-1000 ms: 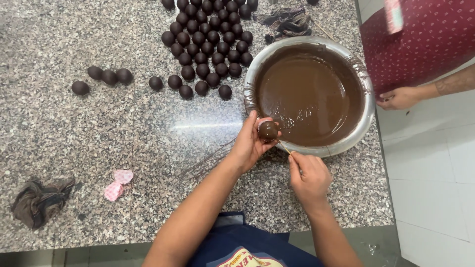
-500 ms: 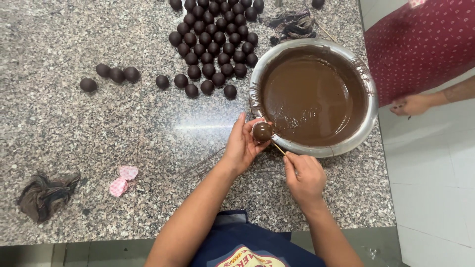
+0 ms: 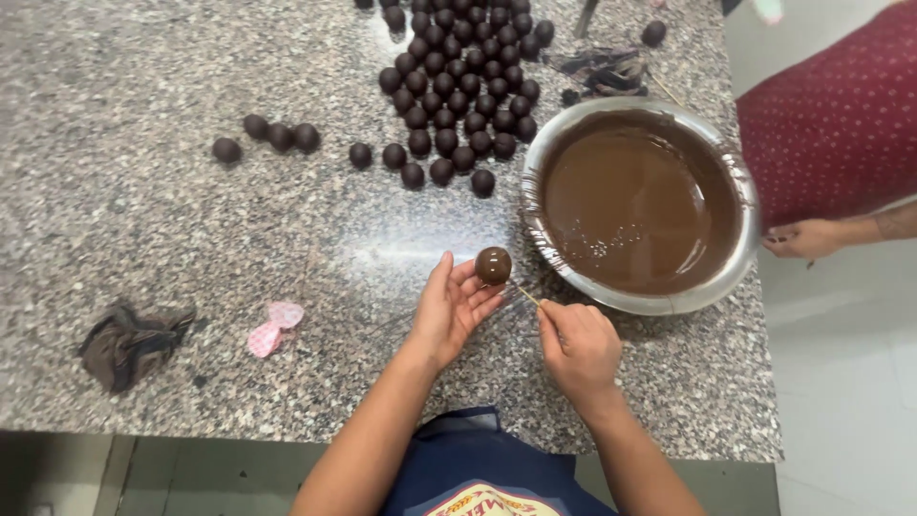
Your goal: The person picks up round truffle centers, spears each one on a wooden skewer, dips and rotates it in a bowl of melted chocolate to coat it, then slides the coated ball off the skewer into a pink paper cup and sets the filled cup with rows of finished bonbons on the counter. They repeat this cycle for many centers, occasionally wiping their hands on a cloth.
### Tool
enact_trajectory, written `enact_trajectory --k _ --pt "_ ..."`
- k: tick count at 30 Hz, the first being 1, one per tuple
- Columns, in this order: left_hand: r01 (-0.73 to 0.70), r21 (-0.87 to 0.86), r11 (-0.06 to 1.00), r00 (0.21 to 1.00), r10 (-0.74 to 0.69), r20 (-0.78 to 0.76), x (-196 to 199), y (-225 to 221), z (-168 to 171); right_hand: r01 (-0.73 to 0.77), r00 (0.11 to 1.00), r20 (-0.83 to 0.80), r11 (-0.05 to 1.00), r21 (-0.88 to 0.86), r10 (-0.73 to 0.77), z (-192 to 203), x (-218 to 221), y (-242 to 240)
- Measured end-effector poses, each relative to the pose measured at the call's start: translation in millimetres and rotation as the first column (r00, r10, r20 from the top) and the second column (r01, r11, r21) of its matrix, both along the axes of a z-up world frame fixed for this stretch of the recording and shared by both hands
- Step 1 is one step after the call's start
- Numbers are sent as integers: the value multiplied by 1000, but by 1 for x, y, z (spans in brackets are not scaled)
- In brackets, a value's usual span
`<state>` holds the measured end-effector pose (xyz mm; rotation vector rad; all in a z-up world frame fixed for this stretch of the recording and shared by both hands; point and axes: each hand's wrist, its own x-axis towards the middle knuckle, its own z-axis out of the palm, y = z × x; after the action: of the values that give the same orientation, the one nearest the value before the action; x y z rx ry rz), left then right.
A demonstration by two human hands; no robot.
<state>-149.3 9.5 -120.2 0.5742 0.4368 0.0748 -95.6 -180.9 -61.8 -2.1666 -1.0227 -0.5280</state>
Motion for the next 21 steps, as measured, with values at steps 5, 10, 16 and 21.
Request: enact_trajectory --k 5,10,16,21 --pt "-152 -73 986 988 153 5 -45 25 -13 -117 992 -49 993 -19 116 -3 -23 30" --pt "-325 -89 942 945 327 13 -94 58 -13 -265 957 -114 964 29 267 -12 -45 77" --pt "-508 -31 861 860 509 31 -170 106 -21 -425 873 -229 902 75 430 -16 -85 149" --pt "-655 -49 754 755 655 -23 -254 153 -40 -497 824 -293 867 34 484 -27 -131 227"
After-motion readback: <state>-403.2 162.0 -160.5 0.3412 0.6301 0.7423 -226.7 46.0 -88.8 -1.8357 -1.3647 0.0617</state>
